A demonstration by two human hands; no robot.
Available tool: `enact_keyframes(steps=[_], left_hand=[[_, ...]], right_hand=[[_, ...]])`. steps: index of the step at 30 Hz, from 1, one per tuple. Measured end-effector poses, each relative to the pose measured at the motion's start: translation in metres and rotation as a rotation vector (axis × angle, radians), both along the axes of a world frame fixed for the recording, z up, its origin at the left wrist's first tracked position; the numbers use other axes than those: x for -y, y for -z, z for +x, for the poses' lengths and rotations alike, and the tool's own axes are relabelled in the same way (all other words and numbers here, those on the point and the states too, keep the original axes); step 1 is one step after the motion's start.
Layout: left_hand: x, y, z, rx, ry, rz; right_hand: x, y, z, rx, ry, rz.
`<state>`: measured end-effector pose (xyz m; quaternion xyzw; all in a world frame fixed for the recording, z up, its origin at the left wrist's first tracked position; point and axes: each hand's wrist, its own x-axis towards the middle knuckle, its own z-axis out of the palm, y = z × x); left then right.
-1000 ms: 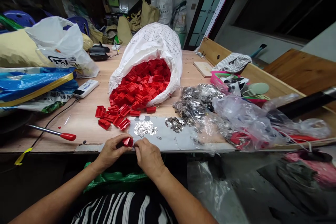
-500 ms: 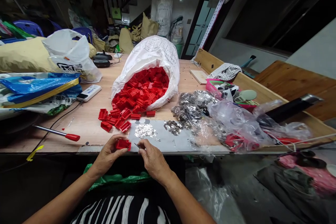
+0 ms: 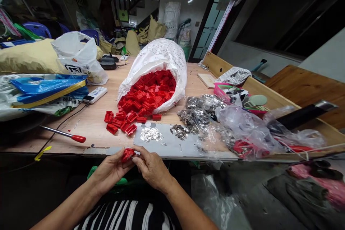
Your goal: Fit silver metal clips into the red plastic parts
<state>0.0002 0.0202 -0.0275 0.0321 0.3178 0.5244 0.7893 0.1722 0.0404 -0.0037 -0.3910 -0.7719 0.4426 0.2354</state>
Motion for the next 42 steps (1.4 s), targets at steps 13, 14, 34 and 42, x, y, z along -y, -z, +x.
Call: enact_keyframes(steps=[13,14,34,42], left_hand=[[0.003,0.003,0.01,0.048,-0.008,-0.071],[0.003,0.004,0.01,0.05,-0.004,-0.07],[0.017,0.041,-0.018,-1.04,0.323,0.412],[0.003,0.025,-0.024,-1.281,0.432,0.597]], right_hand=[[-0.003,0.016,-0.001,-0.174,0.124,-0.059],[-0.003,0.016,-0.001,-0.189,0.129,-0.088],[-0.01,0.035,0.035,0.287,0.419,0.315],[-0.036,0.04,0.063,0.621,0.553,0.363]])
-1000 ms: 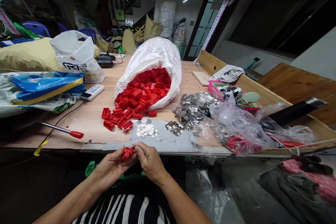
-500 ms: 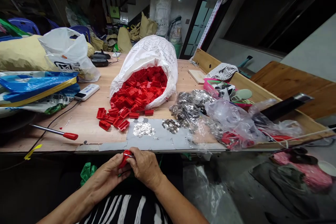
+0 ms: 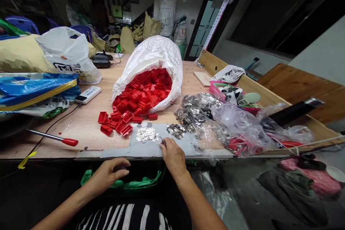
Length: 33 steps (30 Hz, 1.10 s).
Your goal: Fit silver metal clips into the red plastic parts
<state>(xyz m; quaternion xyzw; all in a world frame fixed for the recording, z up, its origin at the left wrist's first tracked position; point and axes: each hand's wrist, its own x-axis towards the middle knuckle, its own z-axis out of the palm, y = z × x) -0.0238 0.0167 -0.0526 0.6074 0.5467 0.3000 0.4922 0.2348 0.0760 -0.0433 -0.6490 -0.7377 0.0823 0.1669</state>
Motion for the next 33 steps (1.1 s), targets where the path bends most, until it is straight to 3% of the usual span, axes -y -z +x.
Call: enact_keyframes(steps=[2,4,7,11,15,18,21,25,28,33], left_hand=[[-0.015,-0.009,0.0,0.036,-0.104,0.082],[-0.033,-0.014,-0.002,0.004,-0.259,0.261],[-0.06,-0.014,-0.004,-0.241,-0.374,0.516],[-0.081,-0.009,-0.003,-0.622,-0.302,0.633],[-0.083,-0.007,0.0,-0.68,-0.25,0.665],[-0.078,-0.007,0.0,-0.522,-0.265,0.657],[-0.068,-0.009,0.001,-0.207,-0.306,0.602],[-0.049,-0.015,0.008,0.16,-0.31,0.412],[-0.031,-0.015,0.019,0.275,-0.287,0.281],[-0.004,-0.011,0.038,0.539,-0.182,-0.006]], right_hand=[[-0.001,0.0,-0.001,-0.001,-0.009,-0.007],[-0.002,0.001,-0.001,-0.015,-0.012,-0.003],[-0.003,0.002,-0.001,-0.046,-0.018,0.003],[-0.002,0.001,0.0,-0.184,-0.066,0.032],[0.002,-0.003,-0.003,-0.349,-0.061,-0.028],[0.003,-0.005,-0.006,-0.465,-0.058,-0.067],[0.004,-0.007,-0.012,-0.575,-0.074,-0.093],[0.008,-0.01,-0.028,-0.789,-0.109,-0.19],[0.017,-0.016,-0.043,-0.949,-0.183,-0.266],[0.031,-0.025,-0.062,-0.897,-0.319,-0.213]])
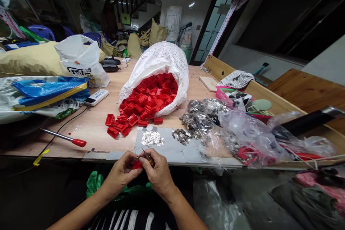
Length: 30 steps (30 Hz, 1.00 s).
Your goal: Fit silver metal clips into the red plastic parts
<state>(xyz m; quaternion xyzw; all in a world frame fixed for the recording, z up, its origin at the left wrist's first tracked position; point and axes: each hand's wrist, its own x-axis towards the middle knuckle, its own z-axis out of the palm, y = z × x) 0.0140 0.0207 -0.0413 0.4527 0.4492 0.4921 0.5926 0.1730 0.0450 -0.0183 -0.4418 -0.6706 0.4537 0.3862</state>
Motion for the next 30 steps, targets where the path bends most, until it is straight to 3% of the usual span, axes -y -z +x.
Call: enact_keyframes(steps=[6,10,15,22,30], left_hand=[[0.013,-0.009,0.001,0.529,0.073,-0.381],[0.015,-0.009,-0.003,0.643,0.088,-0.52],[0.015,-0.007,-0.005,0.716,0.168,-0.587],[0.01,-0.012,-0.008,0.629,0.104,-0.373],[0.008,-0.009,-0.009,0.119,-0.12,0.107]], right_hand=[[0.004,0.001,0.0,0.028,-0.028,0.021],[0.008,0.002,0.0,-0.003,-0.036,0.011],[0.01,0.003,-0.003,-0.009,-0.047,0.048],[0.009,-0.009,0.009,0.084,0.055,0.138],[0.016,-0.012,0.014,0.228,0.012,0.295]])
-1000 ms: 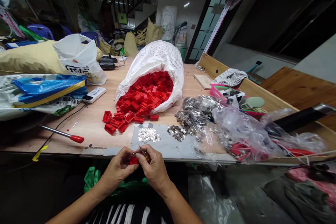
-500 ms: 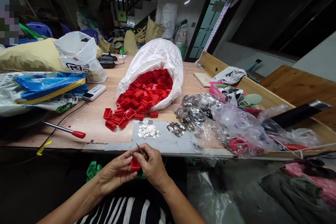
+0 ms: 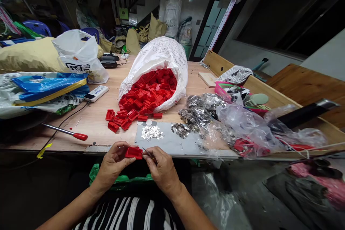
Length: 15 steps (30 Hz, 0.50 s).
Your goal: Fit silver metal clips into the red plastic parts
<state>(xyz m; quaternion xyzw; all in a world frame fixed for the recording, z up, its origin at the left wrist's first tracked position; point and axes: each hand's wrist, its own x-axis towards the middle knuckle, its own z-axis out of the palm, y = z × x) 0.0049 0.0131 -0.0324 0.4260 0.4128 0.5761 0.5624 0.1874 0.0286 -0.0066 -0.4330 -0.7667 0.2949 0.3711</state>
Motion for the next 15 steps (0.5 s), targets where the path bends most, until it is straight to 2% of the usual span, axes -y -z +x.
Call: enact_keyframes(steps=[7,12,15], left_hand=[[0.004,0.006,-0.006,-0.488,-0.052,0.244],[0.005,0.004,-0.007,-0.574,-0.047,0.349],[0.007,0.006,-0.006,-0.575,-0.076,0.352]], right_hand=[[-0.002,0.009,-0.007,0.053,-0.046,0.072],[-0.002,0.009,-0.012,0.041,-0.056,0.071],[-0.001,0.006,-0.015,-0.002,-0.049,-0.041]])
